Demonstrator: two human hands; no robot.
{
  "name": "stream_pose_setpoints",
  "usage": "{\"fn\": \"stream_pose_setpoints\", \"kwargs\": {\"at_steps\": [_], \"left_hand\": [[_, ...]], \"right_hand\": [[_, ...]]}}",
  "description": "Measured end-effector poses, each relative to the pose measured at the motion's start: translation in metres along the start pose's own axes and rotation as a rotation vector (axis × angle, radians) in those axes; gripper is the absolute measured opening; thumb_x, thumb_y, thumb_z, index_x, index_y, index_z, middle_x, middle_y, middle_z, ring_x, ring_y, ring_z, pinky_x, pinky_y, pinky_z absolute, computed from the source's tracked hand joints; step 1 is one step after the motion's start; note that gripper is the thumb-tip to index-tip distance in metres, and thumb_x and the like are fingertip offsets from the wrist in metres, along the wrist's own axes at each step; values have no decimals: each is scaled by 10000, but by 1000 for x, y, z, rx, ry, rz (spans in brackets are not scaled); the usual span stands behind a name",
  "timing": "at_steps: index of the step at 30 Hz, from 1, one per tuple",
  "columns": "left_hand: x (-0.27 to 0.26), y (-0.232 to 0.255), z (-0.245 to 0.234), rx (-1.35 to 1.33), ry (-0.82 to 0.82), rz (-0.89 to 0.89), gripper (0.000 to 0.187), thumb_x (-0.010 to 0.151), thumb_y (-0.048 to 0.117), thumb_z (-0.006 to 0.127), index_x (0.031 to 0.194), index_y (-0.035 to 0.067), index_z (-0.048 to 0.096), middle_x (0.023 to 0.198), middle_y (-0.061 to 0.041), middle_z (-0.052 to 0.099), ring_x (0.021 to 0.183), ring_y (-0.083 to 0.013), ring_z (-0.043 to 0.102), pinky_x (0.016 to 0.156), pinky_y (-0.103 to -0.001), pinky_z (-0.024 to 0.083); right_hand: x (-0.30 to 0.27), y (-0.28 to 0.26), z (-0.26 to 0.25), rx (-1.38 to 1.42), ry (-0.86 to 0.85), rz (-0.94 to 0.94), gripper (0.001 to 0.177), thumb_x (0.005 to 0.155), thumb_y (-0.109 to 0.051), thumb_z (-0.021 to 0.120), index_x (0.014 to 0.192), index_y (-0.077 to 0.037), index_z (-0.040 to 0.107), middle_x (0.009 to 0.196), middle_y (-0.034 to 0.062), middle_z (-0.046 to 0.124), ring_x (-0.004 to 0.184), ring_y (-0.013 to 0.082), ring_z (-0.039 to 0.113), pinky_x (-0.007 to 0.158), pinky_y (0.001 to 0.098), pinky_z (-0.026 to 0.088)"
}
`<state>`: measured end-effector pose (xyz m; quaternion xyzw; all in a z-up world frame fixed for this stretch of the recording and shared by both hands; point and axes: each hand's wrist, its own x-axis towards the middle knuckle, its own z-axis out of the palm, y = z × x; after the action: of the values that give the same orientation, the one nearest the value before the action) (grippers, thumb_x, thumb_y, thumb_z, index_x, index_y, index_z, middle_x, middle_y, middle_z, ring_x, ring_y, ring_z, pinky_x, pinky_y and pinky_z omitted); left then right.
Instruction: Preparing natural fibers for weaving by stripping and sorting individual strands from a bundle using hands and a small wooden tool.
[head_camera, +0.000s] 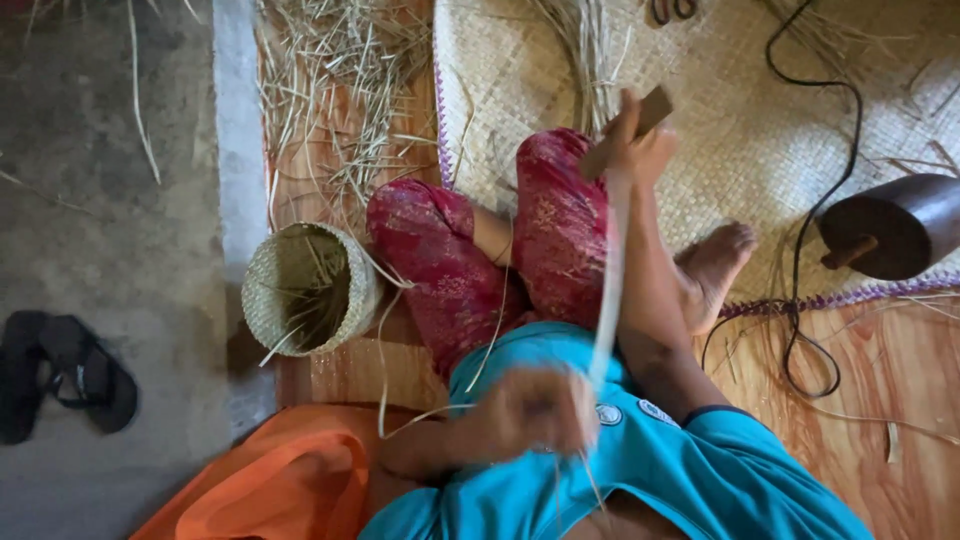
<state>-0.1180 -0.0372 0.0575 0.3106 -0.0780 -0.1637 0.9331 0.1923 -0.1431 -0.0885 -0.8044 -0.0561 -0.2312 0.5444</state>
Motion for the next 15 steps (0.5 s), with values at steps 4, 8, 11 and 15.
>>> {"fn": "stream_pose_setpoints", "kwargs": {"at_steps": [4, 8, 11, 15], "left_hand": [[6, 20, 7, 516, -170, 203, 149, 972, 115, 707, 941, 130, 562, 943, 1, 645, 871, -159, 610, 853, -300, 534], [33, 21, 6, 759, 141, 368, 62, 942, 48, 697, 954, 74, 641, 940, -6, 586, 843, -139, 539, 818, -280, 466], [56, -18, -8, 700, 201, 638, 119, 915, 193, 789, 1009, 133, 749, 771, 19, 496, 693, -106, 488, 694, -270, 460], [56, -26, 1, 616, 324, 568, 89, 913, 184, 782, 992, 162, 746, 646, 41, 565, 609, -37, 532, 606, -227, 438]], "right_hand": [[5, 0, -7, 58, -231, 331, 536, 976, -516, 575, 751, -54, 729, 670, 42, 678, 596, 166, 651, 605, 306, 559], [-29, 40, 26, 460, -643, 300, 209, 1109, -177, 492, 1104, -33, 643, 848, 66, 646, 620, 140, 589, 545, 251, 483], [-67, -74, 9, 162, -987, -91, 170, 971, -160, 722, 1069, -25, 755, 1019, 203, 743, 964, 414, 703, 849, 496, 540], [-117, -101, 35, 126, -1214, -214, 260, 883, -270, 809, 1039, -70, 751, 903, 170, 728, 860, 365, 694, 764, 486, 508]]}}
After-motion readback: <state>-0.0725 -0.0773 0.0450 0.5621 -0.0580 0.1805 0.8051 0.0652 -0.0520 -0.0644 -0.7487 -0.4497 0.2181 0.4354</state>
